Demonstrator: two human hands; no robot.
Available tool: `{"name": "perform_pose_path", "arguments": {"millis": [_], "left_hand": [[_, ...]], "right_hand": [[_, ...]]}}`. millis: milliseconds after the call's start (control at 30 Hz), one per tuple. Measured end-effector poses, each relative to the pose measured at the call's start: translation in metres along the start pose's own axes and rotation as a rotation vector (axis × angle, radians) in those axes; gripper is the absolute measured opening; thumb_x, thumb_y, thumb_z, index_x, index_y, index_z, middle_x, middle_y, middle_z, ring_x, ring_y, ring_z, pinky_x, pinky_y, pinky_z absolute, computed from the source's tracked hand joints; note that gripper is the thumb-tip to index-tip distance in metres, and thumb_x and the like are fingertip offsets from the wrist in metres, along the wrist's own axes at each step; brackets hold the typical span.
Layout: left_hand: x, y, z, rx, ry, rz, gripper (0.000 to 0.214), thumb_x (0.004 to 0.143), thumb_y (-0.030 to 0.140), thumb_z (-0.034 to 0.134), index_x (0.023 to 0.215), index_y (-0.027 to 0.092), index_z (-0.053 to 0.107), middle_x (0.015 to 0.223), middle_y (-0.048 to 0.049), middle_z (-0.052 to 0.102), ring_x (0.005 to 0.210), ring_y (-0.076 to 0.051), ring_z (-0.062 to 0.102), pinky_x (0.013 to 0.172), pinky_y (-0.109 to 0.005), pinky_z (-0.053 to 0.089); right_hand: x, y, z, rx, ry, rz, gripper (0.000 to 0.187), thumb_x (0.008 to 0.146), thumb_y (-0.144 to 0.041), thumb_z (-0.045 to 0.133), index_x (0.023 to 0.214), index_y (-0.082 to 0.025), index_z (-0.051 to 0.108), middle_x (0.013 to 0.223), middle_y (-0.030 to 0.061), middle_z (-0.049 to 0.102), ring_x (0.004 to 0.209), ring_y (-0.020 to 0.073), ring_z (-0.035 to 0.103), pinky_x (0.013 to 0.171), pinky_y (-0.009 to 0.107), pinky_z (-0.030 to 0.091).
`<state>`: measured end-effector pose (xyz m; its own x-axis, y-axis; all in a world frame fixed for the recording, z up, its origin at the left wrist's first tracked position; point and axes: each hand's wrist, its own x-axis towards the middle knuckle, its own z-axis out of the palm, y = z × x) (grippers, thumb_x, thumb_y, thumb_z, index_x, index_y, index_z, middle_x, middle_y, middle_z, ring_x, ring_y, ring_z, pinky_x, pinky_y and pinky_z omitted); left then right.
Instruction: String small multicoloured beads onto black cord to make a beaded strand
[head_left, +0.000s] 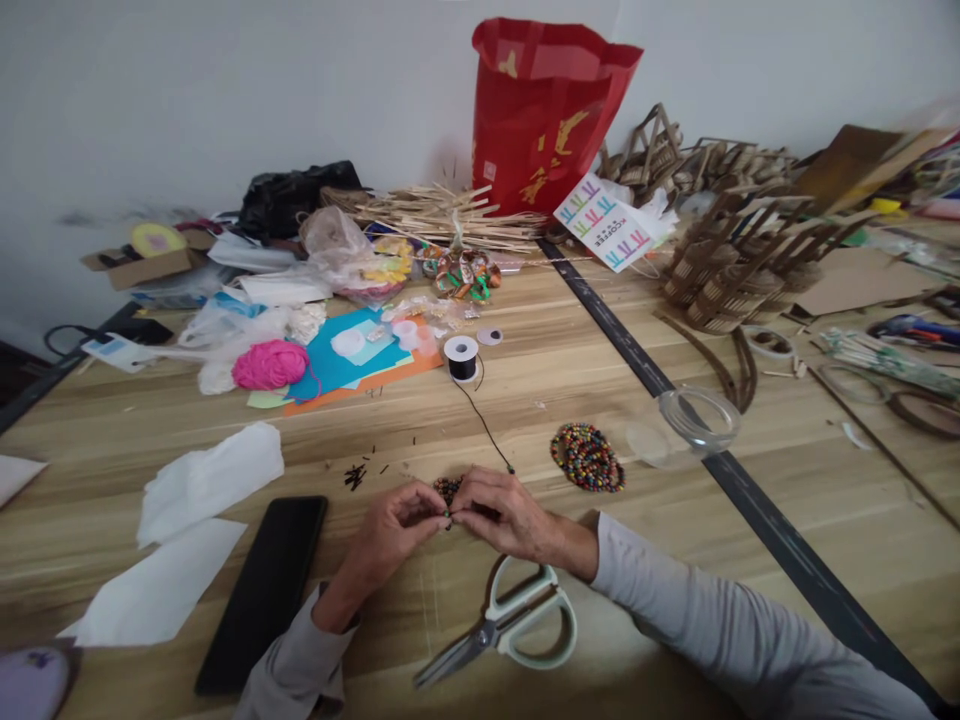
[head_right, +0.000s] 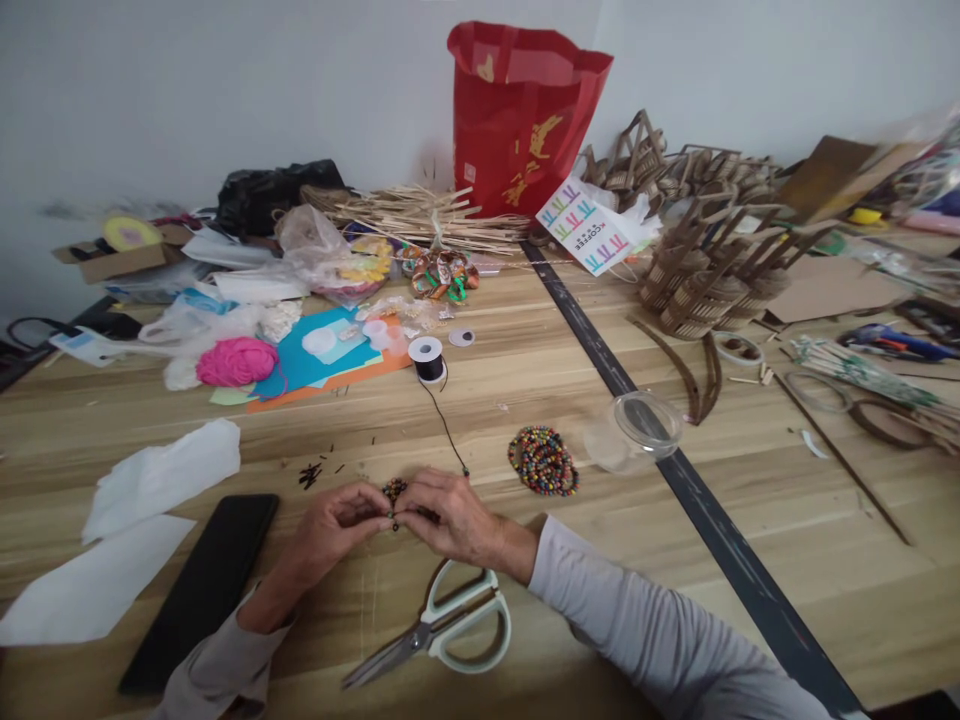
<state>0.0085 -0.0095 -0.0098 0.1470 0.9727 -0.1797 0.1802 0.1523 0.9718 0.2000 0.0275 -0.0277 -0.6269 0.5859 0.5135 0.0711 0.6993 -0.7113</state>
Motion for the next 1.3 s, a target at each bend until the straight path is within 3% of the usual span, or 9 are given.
{"name": "perform_pose_path", "arguments": {"millis": [300,767,1000,1300], "left_hand": [[0.0002,-0.0002,-0.0020,-0.004,-0.007,-0.020,0.008,0.062,0.018,0.073,0.067,0.015,0.067,0.065,-0.0017,0.069,0.064,-0.015,0.063,0.062,-0.025,0.049],[-0.0011,0.0032,-0.0021,-0.055,0.030,0.012,0.008,0.063,0.014,0.073,0.070,0.016,0.071,0.068,-0.0015,0.071,0.066,-0.016,0.065,0.065,-0.025,0.051],[0.0003,0.0022,-0.0035,-0.051,-0.007,0.106,0.004,0.065,0.013,0.073,0.067,0.016,0.073,0.066,-0.0018,0.069,0.064,-0.015,0.063,0.063,-0.023,0.049],[0.0004,-0.0021,-0.0042,-0.045,-0.017,0.107,0.006,0.066,0.013,0.071,0.069,0.016,0.074,0.068,-0.0031,0.070,0.067,-0.016,0.063,0.064,-0.024,0.048]], "right_hand": [[-0.0036,0.0030,0.0025,0.066,0.042,0.065,0.023,0.093,-0.036,0.054,0.081,-0.016,0.056,0.076,0.0060,0.061,0.072,0.0154,0.057,0.067,0.025,0.047],[0.0026,-0.0036,-0.0012,0.090,0.040,0.029,0.019,0.094,-0.028,0.053,0.080,-0.016,0.058,0.075,0.0070,0.063,0.072,0.0155,0.059,0.066,0.025,0.047],[0.0030,-0.0031,0.0000,0.099,0.018,0.036,0.020,0.094,-0.029,0.053,0.078,-0.016,0.057,0.074,0.0056,0.062,0.071,0.0148,0.057,0.066,0.025,0.046],[0.0015,-0.0012,0.0009,0.096,0.001,0.043,0.018,0.093,-0.027,0.054,0.079,-0.016,0.058,0.075,0.0057,0.062,0.072,0.0153,0.057,0.066,0.025,0.045]]}}
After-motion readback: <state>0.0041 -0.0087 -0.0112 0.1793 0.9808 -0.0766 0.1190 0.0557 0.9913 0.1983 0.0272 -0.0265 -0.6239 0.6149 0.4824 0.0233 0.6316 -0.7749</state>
